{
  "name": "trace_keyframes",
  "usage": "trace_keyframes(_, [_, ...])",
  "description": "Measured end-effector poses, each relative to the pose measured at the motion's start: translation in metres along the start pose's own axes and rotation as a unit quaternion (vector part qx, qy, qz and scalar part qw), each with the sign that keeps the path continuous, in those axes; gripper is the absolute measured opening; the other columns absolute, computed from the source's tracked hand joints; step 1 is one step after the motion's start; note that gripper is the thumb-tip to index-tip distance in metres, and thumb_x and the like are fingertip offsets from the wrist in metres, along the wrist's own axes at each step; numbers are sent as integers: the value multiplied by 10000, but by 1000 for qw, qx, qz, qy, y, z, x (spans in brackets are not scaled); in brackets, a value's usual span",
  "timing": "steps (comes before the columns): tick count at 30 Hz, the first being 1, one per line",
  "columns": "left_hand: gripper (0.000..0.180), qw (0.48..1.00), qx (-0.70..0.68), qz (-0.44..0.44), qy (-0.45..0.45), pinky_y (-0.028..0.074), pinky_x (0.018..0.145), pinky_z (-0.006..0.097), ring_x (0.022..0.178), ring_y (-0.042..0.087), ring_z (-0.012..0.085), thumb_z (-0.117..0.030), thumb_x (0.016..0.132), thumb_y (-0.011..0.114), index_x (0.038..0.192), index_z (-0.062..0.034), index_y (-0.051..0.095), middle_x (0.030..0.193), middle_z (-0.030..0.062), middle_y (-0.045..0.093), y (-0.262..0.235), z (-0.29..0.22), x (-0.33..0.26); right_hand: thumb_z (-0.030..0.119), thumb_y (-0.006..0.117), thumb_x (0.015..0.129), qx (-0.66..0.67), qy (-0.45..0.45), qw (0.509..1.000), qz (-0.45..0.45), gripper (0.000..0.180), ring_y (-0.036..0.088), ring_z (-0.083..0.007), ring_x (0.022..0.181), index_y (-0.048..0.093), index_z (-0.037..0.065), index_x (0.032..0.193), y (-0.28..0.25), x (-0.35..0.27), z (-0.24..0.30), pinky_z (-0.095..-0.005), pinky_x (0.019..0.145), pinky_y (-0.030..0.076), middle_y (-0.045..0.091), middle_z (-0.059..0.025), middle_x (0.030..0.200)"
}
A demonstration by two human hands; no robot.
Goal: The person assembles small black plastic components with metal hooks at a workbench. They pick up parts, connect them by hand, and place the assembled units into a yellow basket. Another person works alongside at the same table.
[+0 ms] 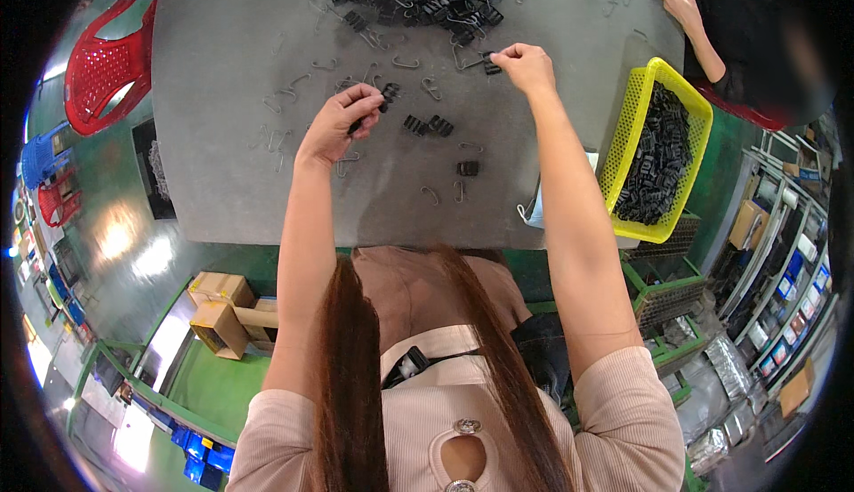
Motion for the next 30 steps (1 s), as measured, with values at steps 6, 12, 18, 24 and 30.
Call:
trace_keyframes(6, [116,985,-149,33,80,538,611,253,885,645,196,-139,836,637,860,-79,541,922,54,630,8,2,-15,239,723,756,32,-28,999,-19,185,512,-76,588,703,62,805,-2,-19,-9,-225,535,389,634,23,704])
trace_keyframes(12, [101,998,-46,-11,52,566,693,296,900,644,213,-78,839,617,892,-70,531,916,54,614,2,10,-5,181,720,765,286,66,952,90,153,458,-47,551,685,60,853,6,-42,-29,-196,484,315,578,42,672])
trace_keyframes(18, [200,992,-95,-80,14,563,704,293,854,637,206,-76,853,588,1046,-28,563,926,65,607,-10,17,-8,341,532,885,580,10,762,288,284,584,-135,744,594,77,968,-1,-92,8,-210,529,395,609,-28,934])
trace_keyframes(24, [206,985,-159,49,55,561,690,283,900,624,217,-129,883,525,1039,-7,579,979,92,600,4,10,-19,335,587,871,462,22,838,288,275,560,-97,683,617,79,965,45,-90,26,-216,507,378,594,-7,757])
trace_keyframes(30, [201,983,-167,59,48,559,673,279,884,628,217,-128,887,514,1038,-11,579,938,92,615,10,8,-31,240,633,849,306,-79,890,328,293,488,-76,576,624,31,1053,85,-113,83,-230,506,368,558,19,678])
Point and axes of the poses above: each hand's wrist, its own x-axis towards the middle knuckle, its own y-axis out of the palm, z = x × y, the point moved 5 cm from there along x, towards the middle knuckle
